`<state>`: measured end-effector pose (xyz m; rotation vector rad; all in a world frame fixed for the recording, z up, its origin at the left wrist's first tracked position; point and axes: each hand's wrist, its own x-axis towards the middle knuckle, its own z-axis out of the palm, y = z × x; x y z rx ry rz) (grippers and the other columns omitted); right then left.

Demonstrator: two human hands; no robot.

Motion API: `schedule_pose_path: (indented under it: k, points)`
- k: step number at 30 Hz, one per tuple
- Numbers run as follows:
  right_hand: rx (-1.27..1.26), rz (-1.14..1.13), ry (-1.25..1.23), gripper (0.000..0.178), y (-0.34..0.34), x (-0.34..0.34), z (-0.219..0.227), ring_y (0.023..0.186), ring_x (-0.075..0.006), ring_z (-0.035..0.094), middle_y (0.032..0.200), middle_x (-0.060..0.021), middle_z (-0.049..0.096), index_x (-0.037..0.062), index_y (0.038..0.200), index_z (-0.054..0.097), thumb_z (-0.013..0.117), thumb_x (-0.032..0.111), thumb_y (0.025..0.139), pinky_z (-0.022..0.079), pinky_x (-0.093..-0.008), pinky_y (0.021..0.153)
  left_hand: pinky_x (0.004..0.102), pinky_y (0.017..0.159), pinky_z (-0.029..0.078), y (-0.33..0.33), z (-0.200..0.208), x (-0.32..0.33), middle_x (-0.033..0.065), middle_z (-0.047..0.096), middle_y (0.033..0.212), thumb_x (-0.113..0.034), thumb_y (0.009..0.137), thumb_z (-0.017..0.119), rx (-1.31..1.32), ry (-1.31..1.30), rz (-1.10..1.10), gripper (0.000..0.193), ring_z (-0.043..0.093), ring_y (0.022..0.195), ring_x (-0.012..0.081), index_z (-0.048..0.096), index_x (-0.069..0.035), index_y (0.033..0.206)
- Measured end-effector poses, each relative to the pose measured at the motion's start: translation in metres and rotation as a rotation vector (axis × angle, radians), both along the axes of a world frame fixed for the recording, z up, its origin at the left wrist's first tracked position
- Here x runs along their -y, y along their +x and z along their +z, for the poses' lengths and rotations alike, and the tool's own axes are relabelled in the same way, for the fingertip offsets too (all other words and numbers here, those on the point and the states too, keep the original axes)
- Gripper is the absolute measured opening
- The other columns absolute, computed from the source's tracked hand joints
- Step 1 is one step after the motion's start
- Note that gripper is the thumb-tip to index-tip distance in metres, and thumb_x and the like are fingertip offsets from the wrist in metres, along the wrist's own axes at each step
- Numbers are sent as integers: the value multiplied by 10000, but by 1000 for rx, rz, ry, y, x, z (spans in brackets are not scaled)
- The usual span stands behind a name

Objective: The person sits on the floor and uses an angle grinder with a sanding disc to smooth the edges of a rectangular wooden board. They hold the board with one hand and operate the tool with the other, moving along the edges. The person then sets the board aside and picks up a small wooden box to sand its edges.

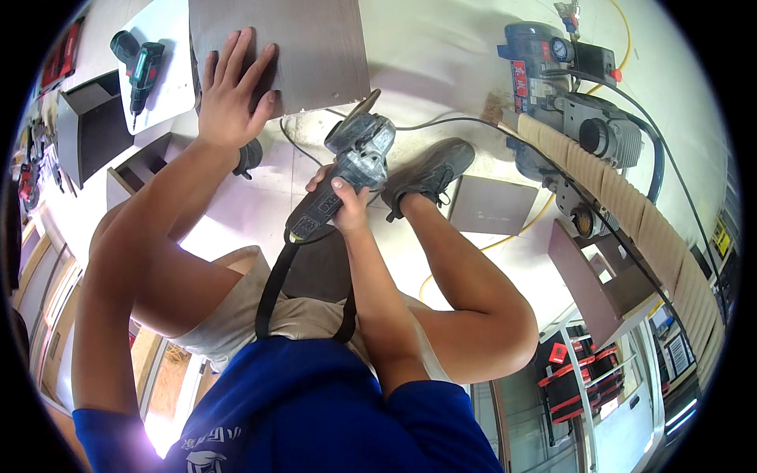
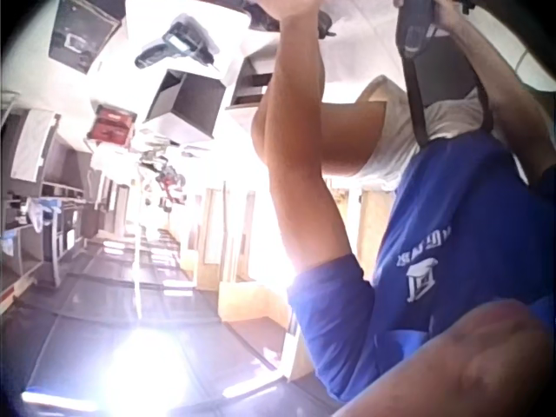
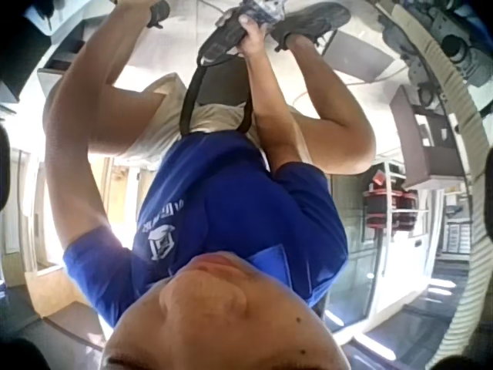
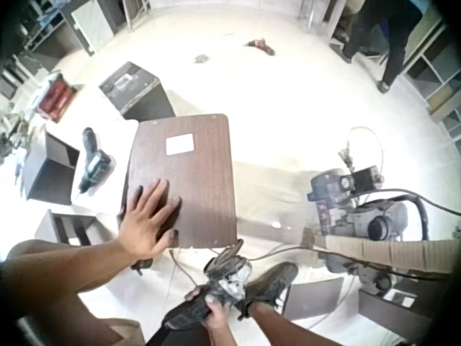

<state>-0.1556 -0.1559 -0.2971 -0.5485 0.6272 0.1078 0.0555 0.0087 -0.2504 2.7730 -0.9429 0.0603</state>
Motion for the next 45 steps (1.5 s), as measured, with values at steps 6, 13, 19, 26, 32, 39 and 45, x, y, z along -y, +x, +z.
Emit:
schedule_pose_path:
  k: [6, 13, 19, 26, 32, 39, 45]
  points:
    - [19, 1, 14, 464, -8, -9, 2, 835, -298, 673, 912, -158, 625, 5, 1138, 509, 703, 267, 807, 565, -429, 766, 614, 1175, 209, -2, 1, -3, 178, 311, 1611, -392, 879, 575, 3, -22, -5, 630, 284, 1492, 364, 502, -207, 1477]
    - [27, 20, 2, 413, -11, -8, 1, 825, -287, 682, 928, -149, 633, -21, 1093, 539, 688, 251, 819, 565, -409, 742, 616, 1172, 214, -4, 2, -4, 172, 306, 1618, -405, 882, 573, 11, -14, 1, 632, 286, 1494, 362, 502, -213, 1480]
    - [26, -12, 18, 377, -3, -8, 3, 851, -266, 679, 927, -141, 647, -20, 1067, 569, 683, 255, 836, 561, -400, 761, 618, 1181, 198, -2, 1, -2, 160, 307, 1624, -366, 859, 577, -6, -20, 9, 659, 277, 1501, 371, 498, -197, 1491]
    - [13, 33, -14, 498, -2, 10, -11, 831, -308, 666, 905, -165, 623, 42, 1191, 480, 709, 267, 811, 556, -454, 791, 610, 1180, 204, -3, 2, 1, 164, 295, 1627, -383, 875, 585, 2, -1, 12, 638, 276, 1501, 357, 500, -218, 1485]
    - [29, 104, -43, 504, -13, 17, -13, 804, -315, 668, 889, -167, 624, 40, 1173, 488, 724, 272, 793, 563, -456, 762, 607, 1186, 201, 0, 3, 0, 159, 295, 1627, -381, 864, 595, -6, 7, 10, 654, 274, 1505, 346, 494, -225, 1491]
    - [6, 164, -19, 485, -15, 36, -5, 768, -310, 666, 860, -172, 629, 23, 1144, 488, 711, 257, 782, 563, -456, 740, 609, 1191, 195, -5, 4, -2, 147, 295, 1631, -372, 862, 589, -18, 26, 18, 645, 273, 1506, 345, 501, -230, 1485]
    - [-29, 217, -35, 489, 6, 67, -1, 739, -298, 671, 857, -158, 643, 6, 1137, 513, 705, 271, 772, 562, -442, 707, 625, 1188, 180, -2, -1, 2, 156, 307, 1626, -376, 848, 578, -17, -26, 16, 648, 267, 1508, 370, 521, -222, 1475]
